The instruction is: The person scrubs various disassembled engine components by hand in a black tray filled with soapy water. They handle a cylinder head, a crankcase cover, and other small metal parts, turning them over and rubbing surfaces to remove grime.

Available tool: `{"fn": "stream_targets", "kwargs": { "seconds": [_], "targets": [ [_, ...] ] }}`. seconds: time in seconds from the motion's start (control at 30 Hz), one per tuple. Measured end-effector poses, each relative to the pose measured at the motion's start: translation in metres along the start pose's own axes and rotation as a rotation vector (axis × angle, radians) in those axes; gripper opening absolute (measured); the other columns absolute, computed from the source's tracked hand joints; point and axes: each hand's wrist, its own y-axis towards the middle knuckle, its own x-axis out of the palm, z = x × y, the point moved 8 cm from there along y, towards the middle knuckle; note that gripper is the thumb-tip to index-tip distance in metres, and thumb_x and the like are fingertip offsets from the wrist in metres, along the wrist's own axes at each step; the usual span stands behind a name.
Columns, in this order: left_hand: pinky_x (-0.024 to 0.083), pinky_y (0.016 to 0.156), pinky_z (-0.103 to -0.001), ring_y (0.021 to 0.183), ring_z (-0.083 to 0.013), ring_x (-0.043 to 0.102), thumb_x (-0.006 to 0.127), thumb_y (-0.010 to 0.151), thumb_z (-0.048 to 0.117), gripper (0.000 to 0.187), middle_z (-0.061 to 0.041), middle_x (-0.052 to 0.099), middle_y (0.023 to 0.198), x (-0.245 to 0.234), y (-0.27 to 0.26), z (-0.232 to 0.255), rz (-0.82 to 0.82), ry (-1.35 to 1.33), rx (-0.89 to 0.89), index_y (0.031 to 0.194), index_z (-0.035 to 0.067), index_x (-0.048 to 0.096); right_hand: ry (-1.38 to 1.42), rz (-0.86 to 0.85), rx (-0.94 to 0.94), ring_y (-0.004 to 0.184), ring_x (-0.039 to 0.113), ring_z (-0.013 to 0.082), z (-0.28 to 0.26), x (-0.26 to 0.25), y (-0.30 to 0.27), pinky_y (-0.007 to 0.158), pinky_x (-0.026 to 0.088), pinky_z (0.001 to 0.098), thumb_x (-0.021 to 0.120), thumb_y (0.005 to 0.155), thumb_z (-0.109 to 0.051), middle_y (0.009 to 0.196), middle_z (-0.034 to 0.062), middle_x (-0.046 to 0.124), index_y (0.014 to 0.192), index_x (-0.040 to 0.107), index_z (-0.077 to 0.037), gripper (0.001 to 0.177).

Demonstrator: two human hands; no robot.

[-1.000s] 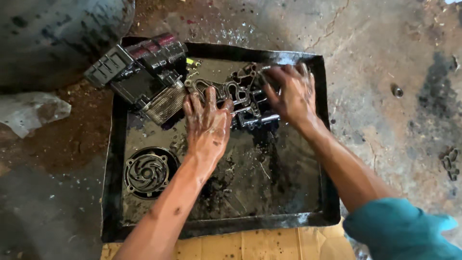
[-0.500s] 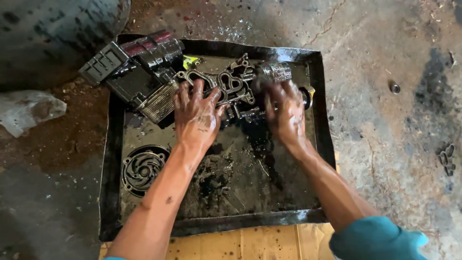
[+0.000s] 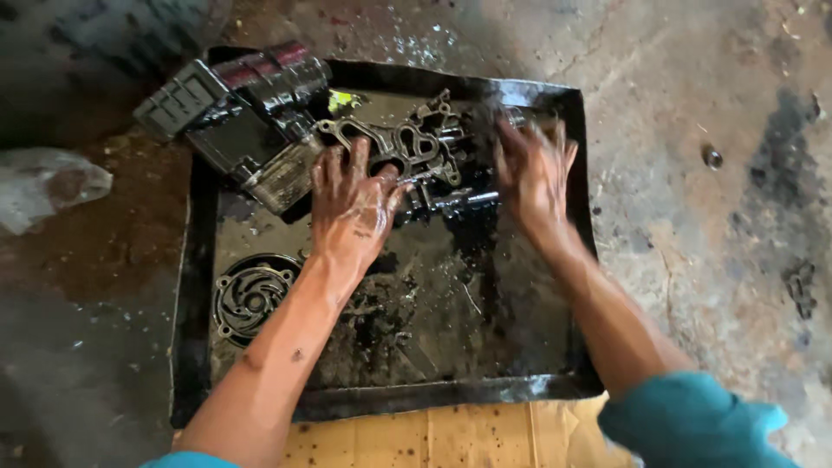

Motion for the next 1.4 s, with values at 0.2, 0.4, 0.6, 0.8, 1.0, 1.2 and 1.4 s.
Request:
{"fn": "stream_targets", "kwargs": {
  "seconds": [0.2,0.4,0.6,0.8,1.0,1.2,1.4],
  "targets": [
    [0.008,0.121,-0.062,0.149,-0.0459,0.018,0.043,0.097,0.068,0.065,-0.016,0.021,0.165,0.000,0.002,0.003,-0.057,0.043,-0.038,0.139,0.021,0.061,-0.178,-0.225,0.009,0.140,0.036,0.0406,-0.029,0.004,0.050,0.108,0.025,0.0749,0.060,0.106,-0.029,0.151,0.0051,0.055,0.131,0.071,-0.022,0.028],
    [0.013,0.117,-0.066,0.145,-0.0513,0.024,0.050,0.099,0.060,0.057,-0.020,0.030,0.162,-0.001,-0.005,0.013,0.073,-0.007,-0.009,0.134,0.019,0.067,-0.346,-0.039,-0.141,0.145,0.038,0.0336,-0.028,-0.017,-0.006,0.111,0.027,0.0617,0.059,0.101,-0.028,0.159,0.0001,0.054,0.143,0.065,-0.016,0.044],
    [0.015,0.119,-0.065,0.146,-0.0512,0.027,0.054,0.098,0.057,0.052,-0.022,0.030,0.163,-0.009,-0.006,0.011,0.047,-0.023,-0.023,0.127,0.018,0.071,-0.203,-0.336,0.337,0.153,0.035,0.0232,0.029,0.018,0.035,0.121,0.021,0.0557,0.049,0.113,-0.036,0.148,-0.0071,0.062,0.137,0.068,-0.030,0.031],
    [0.015,0.119,-0.067,0.143,-0.0526,0.028,0.053,0.099,0.057,0.055,-0.023,0.030,0.160,0.003,-0.002,0.013,0.042,0.027,-0.016,0.133,0.017,0.068,-0.248,-0.055,-0.024,0.143,0.038,0.0297,0.005,0.007,0.002,0.112,0.020,0.0619,0.048,0.105,-0.030,0.155,0.0066,0.054,0.151,0.054,-0.014,0.048],
    [0.015,0.119,-0.066,0.146,-0.0514,0.026,0.054,0.096,0.056,0.053,-0.022,0.027,0.162,-0.005,-0.001,0.009,-0.049,-0.013,-0.089,0.128,0.017,0.069,-0.145,-0.342,0.003,0.146,0.033,0.0355,-0.012,0.023,0.039,0.112,0.017,0.0683,0.046,0.105,-0.029,0.151,0.0109,0.052,0.159,0.043,-0.021,0.055],
    [0.011,0.116,-0.068,0.144,-0.0537,0.023,0.058,0.095,0.055,0.053,-0.025,0.027,0.161,-0.006,0.001,0.012,0.045,-0.050,-0.040,0.129,0.016,0.069,-0.231,-0.084,-0.199,0.146,0.039,0.0344,-0.061,-0.017,-0.014,0.114,0.019,0.0685,0.046,0.107,-0.026,0.156,0.0150,0.051,0.161,0.044,-0.019,0.055],
    [0.013,0.117,-0.067,0.143,-0.0542,0.026,0.059,0.098,0.055,0.053,-0.025,0.029,0.160,-0.005,-0.002,0.013,0.073,-0.023,-0.022,0.130,0.015,0.069,-0.237,-0.478,0.090,0.150,0.033,0.0313,-0.037,0.015,0.054,0.115,0.016,0.0695,0.041,0.112,-0.031,0.148,0.0029,0.056,0.145,0.055,-0.023,0.037]
  ]
}}
